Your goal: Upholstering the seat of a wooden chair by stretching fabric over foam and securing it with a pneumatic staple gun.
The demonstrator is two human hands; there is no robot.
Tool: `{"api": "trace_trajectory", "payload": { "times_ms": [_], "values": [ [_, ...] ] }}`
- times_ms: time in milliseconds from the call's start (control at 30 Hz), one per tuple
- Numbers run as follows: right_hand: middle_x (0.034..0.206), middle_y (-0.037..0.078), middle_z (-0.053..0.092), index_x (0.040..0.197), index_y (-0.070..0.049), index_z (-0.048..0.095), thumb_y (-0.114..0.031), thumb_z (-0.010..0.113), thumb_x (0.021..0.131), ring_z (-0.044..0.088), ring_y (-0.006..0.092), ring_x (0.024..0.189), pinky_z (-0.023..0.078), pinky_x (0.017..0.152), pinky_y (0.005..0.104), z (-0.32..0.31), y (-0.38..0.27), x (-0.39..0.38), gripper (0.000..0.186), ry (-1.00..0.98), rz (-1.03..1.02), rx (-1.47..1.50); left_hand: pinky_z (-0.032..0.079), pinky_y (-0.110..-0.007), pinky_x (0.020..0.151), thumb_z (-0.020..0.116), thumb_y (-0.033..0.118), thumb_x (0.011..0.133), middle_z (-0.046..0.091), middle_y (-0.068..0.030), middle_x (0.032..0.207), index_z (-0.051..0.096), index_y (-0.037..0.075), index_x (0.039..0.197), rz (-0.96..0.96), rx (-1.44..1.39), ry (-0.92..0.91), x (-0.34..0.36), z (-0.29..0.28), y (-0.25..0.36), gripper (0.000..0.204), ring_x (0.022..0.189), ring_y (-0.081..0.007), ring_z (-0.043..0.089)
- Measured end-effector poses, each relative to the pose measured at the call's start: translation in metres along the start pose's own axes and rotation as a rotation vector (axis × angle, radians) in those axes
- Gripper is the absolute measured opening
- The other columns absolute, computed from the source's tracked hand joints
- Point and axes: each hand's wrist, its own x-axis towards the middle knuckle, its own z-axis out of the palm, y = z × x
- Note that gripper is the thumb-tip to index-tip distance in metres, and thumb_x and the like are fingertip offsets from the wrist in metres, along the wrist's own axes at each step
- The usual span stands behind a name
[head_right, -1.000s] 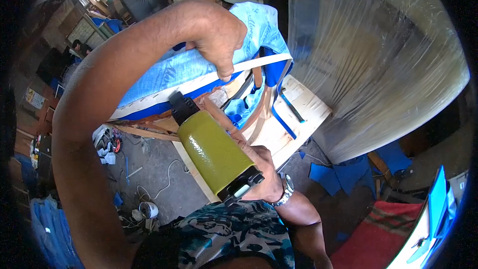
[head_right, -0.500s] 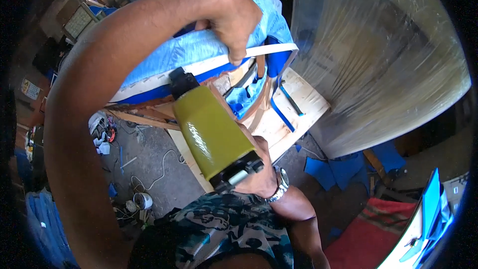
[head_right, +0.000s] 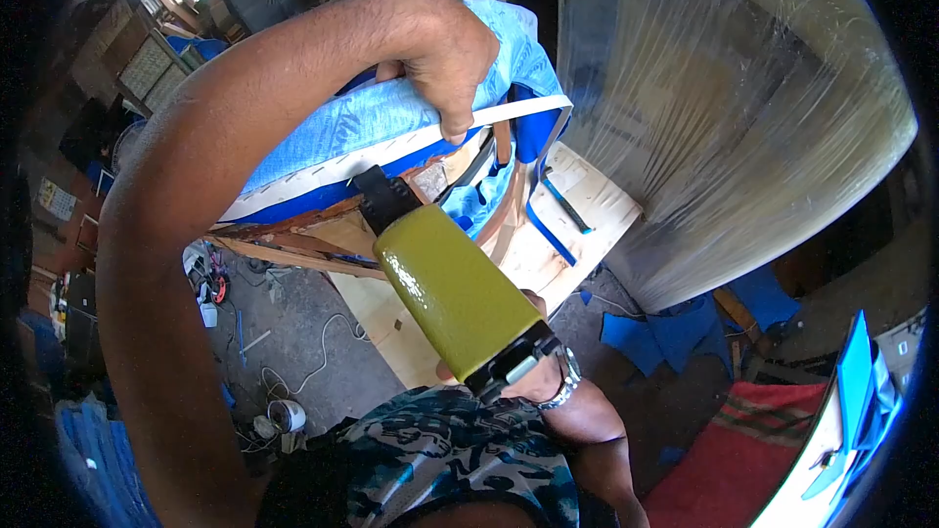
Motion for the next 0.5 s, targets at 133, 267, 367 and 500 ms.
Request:
{"api": "trace_trajectory", "payload": {
  "times_ms": [133, 267, 367, 500],
  "values": [
    [0.096, 0.014, 0.076, 0.129, 0.002, 0.059, -0.039, 0.086, 0.077, 0.077, 0.0303, 0.079, 0.059, 0.072, 0.0353, 0.010, 0.011, 0.018, 0.071, -0.026, 0.158, 0.152, 0.066, -0.039, 0.061, 0.085, 0.034, 0.080, 0.076, -0.0247, 0.104, 0.072, -0.009, 0.117, 0.016, -0.113, -0.017, 0.004, 0.004, -0.006, 0.059, 0.077, -0.0312, 0.078],
    [0.100, 0.020, 0.076, 0.135, 0.007, 0.057, -0.038, 0.086, 0.076, 0.078, 0.0342, 0.081, 0.060, 0.073, 0.0388, 0.003, 0.022, -0.001, 0.080, -0.032, -0.069, -0.097, 0.061, -0.039, 0.053, 0.085, 0.039, 0.078, 0.076, -0.0212, 0.092, 0.074, -0.007, 0.111, -0.008, -0.040, 0.030, 0.013, 0.006, -0.010, 0.057, 0.068, -0.0291, 0.074],
    [0.106, 0.022, 0.075, 0.131, 0.008, 0.061, -0.036, 0.087, 0.076, 0.077, 0.0363, 0.087, 0.060, 0.080, 0.0403, -0.018, 0.023, -0.038, 0.075, -0.049, -0.057, 0.032, 0.058, -0.041, 0.056, 0.085, 0.042, 0.076, 0.075, -0.0199, 0.085, 0.073, -0.005, 0.100, -0.043, -0.110, 0.078, 0.008, 0.009, -0.014, 0.054, 0.067, -0.0298, 0.072],
    [0.104, 0.020, 0.075, 0.125, 0.006, 0.065, -0.027, 0.086, 0.078, 0.077, 0.0364, 0.087, 0.060, 0.081, 0.0396, -0.036, 0.017, -0.078, 0.061, 0.001, 0.043, -0.004, 0.055, -0.048, 0.071, 0.086, 0.044, 0.078, 0.074, -0.0175, 0.084, 0.072, -0.001, 0.095, 0.071, 0.050, 0.405, -0.008, 0.002, -0.006, 0.051, 0.079, -0.0321, 0.072]
  ]
}}
